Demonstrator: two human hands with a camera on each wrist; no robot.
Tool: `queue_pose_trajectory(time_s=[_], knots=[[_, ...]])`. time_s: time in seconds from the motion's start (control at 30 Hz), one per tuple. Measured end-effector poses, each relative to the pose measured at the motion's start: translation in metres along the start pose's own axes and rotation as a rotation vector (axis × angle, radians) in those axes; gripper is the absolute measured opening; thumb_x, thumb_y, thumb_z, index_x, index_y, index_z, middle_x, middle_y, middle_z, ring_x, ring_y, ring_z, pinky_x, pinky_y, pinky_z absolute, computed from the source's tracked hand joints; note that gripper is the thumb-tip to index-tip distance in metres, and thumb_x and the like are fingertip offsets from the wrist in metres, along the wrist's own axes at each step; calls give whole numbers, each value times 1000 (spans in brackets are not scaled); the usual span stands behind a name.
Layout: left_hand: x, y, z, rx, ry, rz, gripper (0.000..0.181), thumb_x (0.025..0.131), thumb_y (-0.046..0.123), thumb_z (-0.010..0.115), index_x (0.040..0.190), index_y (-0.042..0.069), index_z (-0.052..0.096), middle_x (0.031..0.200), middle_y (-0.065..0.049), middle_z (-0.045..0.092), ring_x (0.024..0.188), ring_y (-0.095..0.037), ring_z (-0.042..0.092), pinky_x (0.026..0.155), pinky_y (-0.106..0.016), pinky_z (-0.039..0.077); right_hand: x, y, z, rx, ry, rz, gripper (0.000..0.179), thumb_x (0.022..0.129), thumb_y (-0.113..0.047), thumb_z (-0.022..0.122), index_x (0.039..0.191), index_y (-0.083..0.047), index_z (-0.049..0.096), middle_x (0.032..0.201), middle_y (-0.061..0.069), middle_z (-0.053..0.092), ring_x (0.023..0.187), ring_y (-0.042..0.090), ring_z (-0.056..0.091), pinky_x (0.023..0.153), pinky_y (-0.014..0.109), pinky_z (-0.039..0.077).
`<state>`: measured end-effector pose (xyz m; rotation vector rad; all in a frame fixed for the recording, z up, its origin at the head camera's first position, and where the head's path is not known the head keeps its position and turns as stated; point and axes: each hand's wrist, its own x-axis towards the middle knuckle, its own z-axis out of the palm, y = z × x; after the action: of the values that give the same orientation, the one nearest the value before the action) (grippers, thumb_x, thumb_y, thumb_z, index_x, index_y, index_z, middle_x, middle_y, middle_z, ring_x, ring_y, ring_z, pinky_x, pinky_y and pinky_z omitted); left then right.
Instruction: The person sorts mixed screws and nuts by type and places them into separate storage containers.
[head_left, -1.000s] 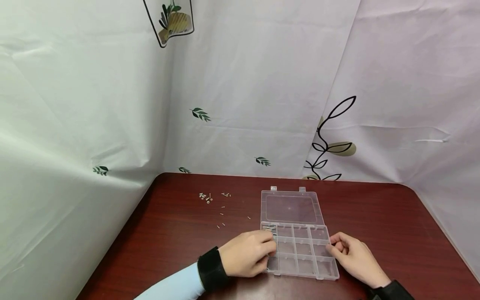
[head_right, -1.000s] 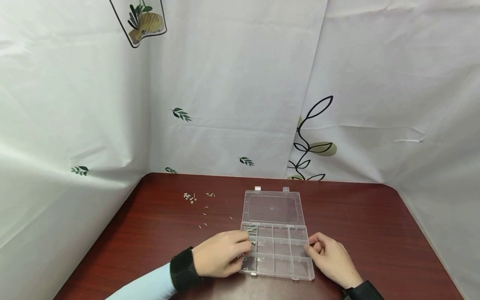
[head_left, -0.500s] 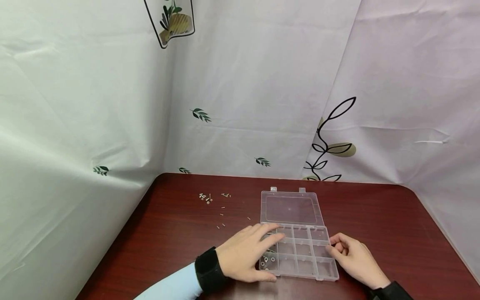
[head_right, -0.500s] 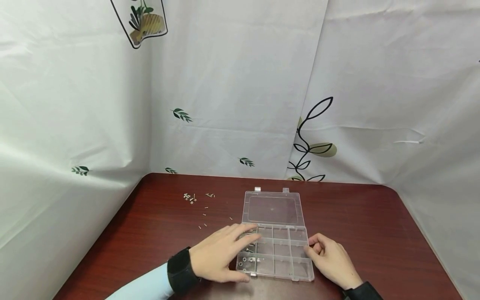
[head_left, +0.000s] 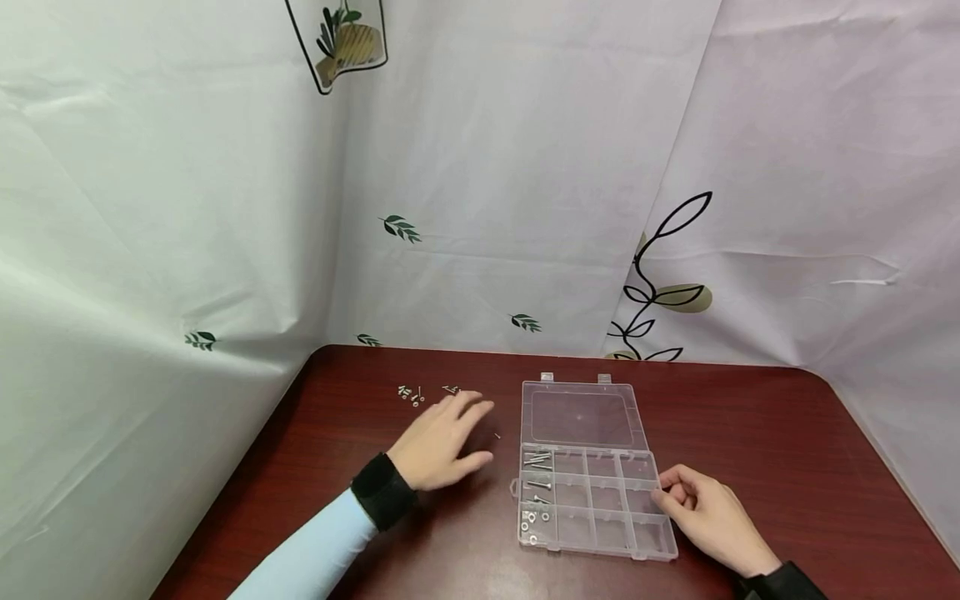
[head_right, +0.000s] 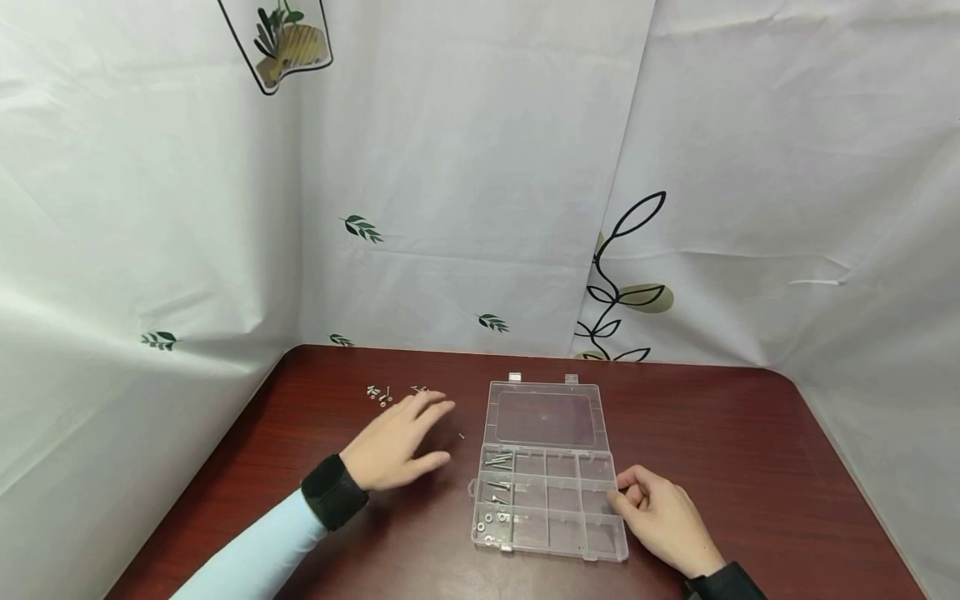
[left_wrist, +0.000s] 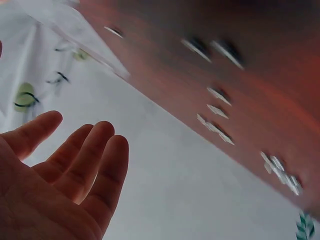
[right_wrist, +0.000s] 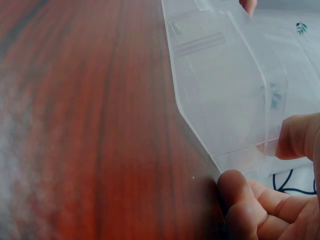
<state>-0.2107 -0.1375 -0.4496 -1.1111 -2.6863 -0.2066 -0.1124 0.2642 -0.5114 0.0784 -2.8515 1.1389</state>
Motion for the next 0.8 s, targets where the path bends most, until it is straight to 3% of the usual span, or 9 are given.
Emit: queue_pose_trajectory(time_s=[0.27,0.47,0.63,0.8], knots=[[-2,-44,10,34,-5,-133,54,91,29,76,138,8,59,129,-12,60,111,-29,63,94,-45,55,1,0,-1,-12,15,-5,10,93,-23,76,94,-18,67,71,-13,52,56,-1,43,59,20,33],[-8,-69,22,90,-19,-217,34,89,17,76,118,5,63,106,-12,59,93,-30,62,87,-44,55,0,-2,0,-2,7,3,10,92,-23,76,94,-18,67,71,-12,52,56,-1,43,58,20,33],[-11,-85,33,116,12,-244,19,88,9,76,99,6,62,93,-10,56,85,-28,59,80,-40,55,0,-1,0,-4,6,3,10,93,-23,75,93,-18,67,71,-13,52,56,-1,43,58,20,33],[-12,-94,37,118,17,-247,15,87,5,76,93,7,62,90,-10,57,82,-28,60,78,-40,55,0,0,1,4,11,-4,10,93,-23,75,93,-18,67,71,-13,52,56,-1,44,58,21,34]])
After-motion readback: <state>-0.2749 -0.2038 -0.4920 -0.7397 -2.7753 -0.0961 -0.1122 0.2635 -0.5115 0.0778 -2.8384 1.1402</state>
